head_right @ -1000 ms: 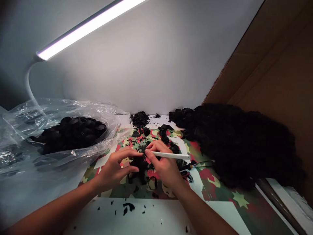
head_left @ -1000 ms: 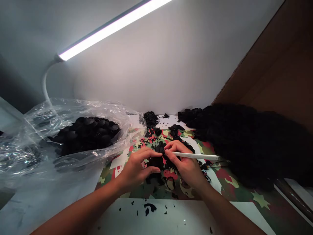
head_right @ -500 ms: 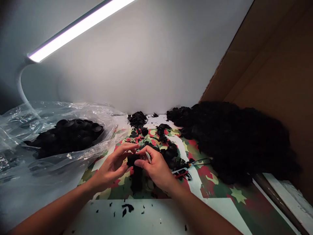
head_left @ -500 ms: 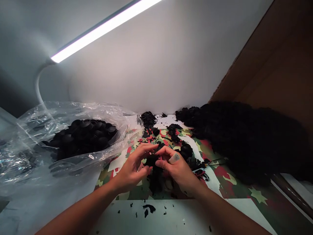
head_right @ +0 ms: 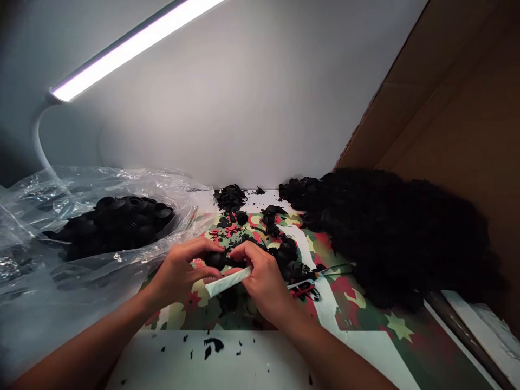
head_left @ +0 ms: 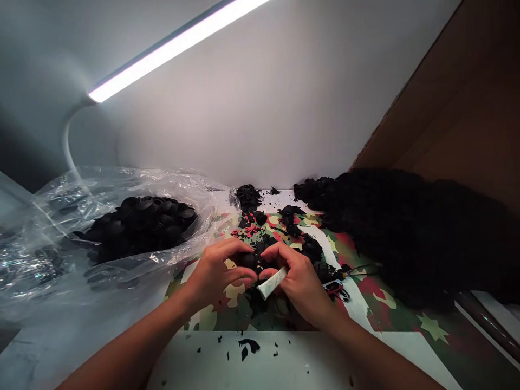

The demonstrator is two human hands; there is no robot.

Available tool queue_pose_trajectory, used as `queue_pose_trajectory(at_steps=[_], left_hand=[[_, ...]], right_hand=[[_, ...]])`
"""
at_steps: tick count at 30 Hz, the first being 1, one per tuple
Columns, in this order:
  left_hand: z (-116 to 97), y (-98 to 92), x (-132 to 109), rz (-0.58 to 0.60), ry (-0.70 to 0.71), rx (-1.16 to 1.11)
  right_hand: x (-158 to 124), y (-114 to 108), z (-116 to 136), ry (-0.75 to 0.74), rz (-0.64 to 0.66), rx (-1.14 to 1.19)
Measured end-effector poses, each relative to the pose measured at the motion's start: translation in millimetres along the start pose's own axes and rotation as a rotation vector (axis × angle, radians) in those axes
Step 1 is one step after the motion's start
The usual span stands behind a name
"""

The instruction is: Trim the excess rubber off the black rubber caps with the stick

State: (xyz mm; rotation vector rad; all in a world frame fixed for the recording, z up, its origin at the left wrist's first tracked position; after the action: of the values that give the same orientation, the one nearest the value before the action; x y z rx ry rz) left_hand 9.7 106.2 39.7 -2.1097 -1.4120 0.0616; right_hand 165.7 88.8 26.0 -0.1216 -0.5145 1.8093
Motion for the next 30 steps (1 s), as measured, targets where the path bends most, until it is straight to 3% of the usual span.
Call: queue_pose_trajectory(at_steps=[2, 4, 9, 15, 19, 25, 30], left_hand=[[-2, -10.0, 0, -0.079, 0.019, -0.057], [3, -8.9, 0, -0.082, -0.006, -0.188], [25, 22.4, -3, 0.122, -0.198, -0.474], [14, 20.5, 1, 0.239, -0.178, -0.229], [1, 8.7, 4, 0.148, -0.078, -0.175], [16, 16.9, -4, 0.096, -0.234, -0.194], [10, 19.5, -4, 0.087, -0.163, -0.081]], right_hand=[[0, -1, 3, -0.005, 0.007, -0.015], [-1, -1, 7, -0.016, 0.011, -0.031], [-4, -1, 18, -0.094, -0.016, -0.086], [-6, -1, 26, -0.175, -0.022, -0.065], [-4, -1, 26, -0.157, -0.008, -0.074], [-2, 10, 13, -0.09, 0.142, -0.104], [-4, 18, 14, -0.159, 0.186, -0.322]])
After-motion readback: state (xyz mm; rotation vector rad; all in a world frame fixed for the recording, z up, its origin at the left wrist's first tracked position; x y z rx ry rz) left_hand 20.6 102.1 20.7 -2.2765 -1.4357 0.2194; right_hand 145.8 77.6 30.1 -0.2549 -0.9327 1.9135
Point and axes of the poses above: each hand's wrist, its own x-axis towards the middle knuckle, its own y-axis out of the palm, z = x × y, the point moved 10 cm from there along x, towards the middle knuckle, and after that the axes turned 7 degrees about z, right-handed, at the moved point
